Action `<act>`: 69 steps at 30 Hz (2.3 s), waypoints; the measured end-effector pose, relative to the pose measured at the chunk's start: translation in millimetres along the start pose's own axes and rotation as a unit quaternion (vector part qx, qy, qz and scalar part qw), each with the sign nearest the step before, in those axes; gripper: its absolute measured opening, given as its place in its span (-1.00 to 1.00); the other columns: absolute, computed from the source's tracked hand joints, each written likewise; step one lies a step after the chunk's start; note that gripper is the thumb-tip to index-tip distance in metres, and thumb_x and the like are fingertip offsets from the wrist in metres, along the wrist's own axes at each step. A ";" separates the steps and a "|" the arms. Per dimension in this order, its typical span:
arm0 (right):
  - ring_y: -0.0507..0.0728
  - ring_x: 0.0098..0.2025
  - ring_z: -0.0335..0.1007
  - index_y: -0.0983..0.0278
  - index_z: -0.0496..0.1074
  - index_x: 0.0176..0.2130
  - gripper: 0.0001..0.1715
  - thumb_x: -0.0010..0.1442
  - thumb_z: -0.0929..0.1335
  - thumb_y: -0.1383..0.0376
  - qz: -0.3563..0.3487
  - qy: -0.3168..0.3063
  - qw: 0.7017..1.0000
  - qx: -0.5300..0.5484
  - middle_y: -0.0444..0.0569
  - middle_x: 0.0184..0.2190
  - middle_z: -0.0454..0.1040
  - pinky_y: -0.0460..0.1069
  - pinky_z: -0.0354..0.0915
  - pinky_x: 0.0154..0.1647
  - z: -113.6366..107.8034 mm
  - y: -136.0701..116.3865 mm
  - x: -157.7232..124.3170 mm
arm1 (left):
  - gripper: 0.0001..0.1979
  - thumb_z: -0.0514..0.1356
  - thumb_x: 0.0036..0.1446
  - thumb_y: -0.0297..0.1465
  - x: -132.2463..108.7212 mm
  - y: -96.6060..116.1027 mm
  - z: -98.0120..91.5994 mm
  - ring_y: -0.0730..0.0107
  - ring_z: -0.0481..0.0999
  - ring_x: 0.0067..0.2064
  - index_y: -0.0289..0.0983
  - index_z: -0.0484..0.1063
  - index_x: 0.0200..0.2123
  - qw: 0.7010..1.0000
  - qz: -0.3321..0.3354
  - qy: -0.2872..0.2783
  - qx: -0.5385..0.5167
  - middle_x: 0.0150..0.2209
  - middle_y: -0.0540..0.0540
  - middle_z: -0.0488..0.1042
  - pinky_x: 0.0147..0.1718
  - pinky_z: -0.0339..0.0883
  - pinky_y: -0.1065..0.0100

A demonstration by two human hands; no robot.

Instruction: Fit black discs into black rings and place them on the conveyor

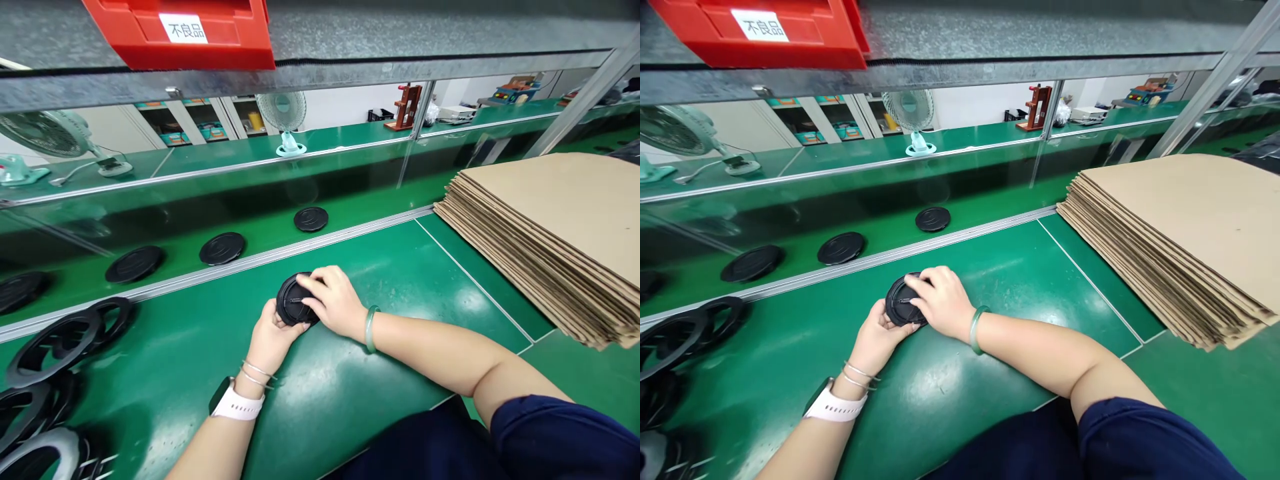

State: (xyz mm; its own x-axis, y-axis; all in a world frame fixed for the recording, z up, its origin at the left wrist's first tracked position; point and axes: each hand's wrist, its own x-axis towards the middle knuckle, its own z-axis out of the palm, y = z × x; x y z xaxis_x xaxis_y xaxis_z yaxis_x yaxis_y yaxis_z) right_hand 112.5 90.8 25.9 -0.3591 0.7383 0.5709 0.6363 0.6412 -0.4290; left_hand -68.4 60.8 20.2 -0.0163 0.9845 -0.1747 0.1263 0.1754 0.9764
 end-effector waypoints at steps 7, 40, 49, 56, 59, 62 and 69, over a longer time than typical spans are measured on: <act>0.13 -0.08 0.38 0.29 0.49 -0.06 -0.78 0.31 0.35 0.29 0.238 -0.017 0.940 0.242 0.01 -0.15 0.48 0.08 0.31 0.04 16.8 20.2 4.0 | -0.36 0.47 -0.24 -0.38 -0.2 -5.3 1.2 0.10 0.59 0.01 -0.19 0.28 -0.07 1.000 0.012 -0.006 0.010 -0.06 -0.13 0.58 0.03 0.47 0.05; 0.13 -0.24 0.51 0.27 0.47 -0.17 -0.49 -0.08 0.58 0.14 0.261 -0.093 0.928 0.250 -0.11 -0.26 0.57 -0.01 0.42 -0.21 17.9 54.0 36.2 | -0.26 0.45 -0.14 -0.24 3.2 -11.1 -1.8 0.16 0.67 -0.17 -0.19 0.19 0.08 0.997 0.011 -0.067 -0.025 -0.09 -0.16 0.60 -0.03 0.50 0.06; 0.29 0.42 -0.09 0.30 0.28 0.26 -0.41 0.28 0.34 0.27 0.255 -0.055 0.963 -0.074 0.19 0.33 0.18 0.26 -0.19 0.41 -49.5 169.8 99.1 | -0.26 0.36 -0.02 -0.15 5.4 -14.6 -5.6 0.22 0.64 -0.21 -0.19 0.12 0.16 0.994 0.010 -0.107 0.003 -0.13 -0.16 0.56 -0.08 0.46 0.14; 0.30 0.47 -0.27 0.28 0.21 0.33 -0.35 0.37 0.27 0.07 0.202 -0.140 0.958 -0.149 0.15 0.41 0.01 0.26 -0.24 0.43 -22.7 142.4 58.6 | -0.38 0.36 -0.02 -0.17 8.7 -19.6 -6.5 0.23 0.61 -0.22 -0.20 0.25 0.08 0.993 0.016 -0.117 -0.006 -0.16 -0.15 0.54 -0.10 0.45 0.15; 0.31 0.44 -0.12 0.22 0.24 0.31 -0.36 0.36 0.28 0.02 0.119 -0.170 0.966 -0.156 0.14 0.38 0.11 0.29 -0.14 0.42 -7.9 99.4 36.1 | -0.43 0.38 -0.04 -0.14 7.5 -13.6 -8.4 0.19 0.61 -0.18 -0.20 0.34 0.01 0.992 0.009 -0.128 -0.008 -0.17 -0.14 0.53 -0.06 0.44 0.13; 0.40 0.42 -0.09 0.20 0.23 0.31 -0.32 0.32 0.32 0.01 0.000 -0.181 0.974 -0.137 0.16 0.37 0.12 0.40 -0.01 0.36 6.3 46.5 7.2 | -0.45 0.40 -0.08 -0.11 7.9 -11.1 -8.6 0.21 0.60 -0.18 -0.21 0.39 -0.05 0.991 0.014 -0.135 -0.012 -0.21 -0.11 0.55 -0.07 0.44 0.17; 0.27 0.46 -0.18 0.39 0.04 0.38 -0.18 0.37 0.24 -0.02 -0.063 -0.239 0.968 -0.029 0.18 0.38 0.09 0.22 -0.10 0.46 13.0 -32.0 -31.5 | -0.42 0.32 -0.03 0.03 6.8 -9.6 -9.7 0.41 0.42 -0.55 -0.23 0.39 -0.06 0.989 0.019 -0.143 0.042 -0.56 0.13 0.36 -0.55 0.31 0.36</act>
State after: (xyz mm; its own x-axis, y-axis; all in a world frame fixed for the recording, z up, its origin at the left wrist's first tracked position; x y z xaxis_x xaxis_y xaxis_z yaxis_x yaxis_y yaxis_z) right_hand 94.5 49.8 12.5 -0.7024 0.6770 0.2199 0.5998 0.7292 -0.3293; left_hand -79.4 65.8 10.9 0.2689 0.9464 -0.1788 0.2045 0.1253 0.9708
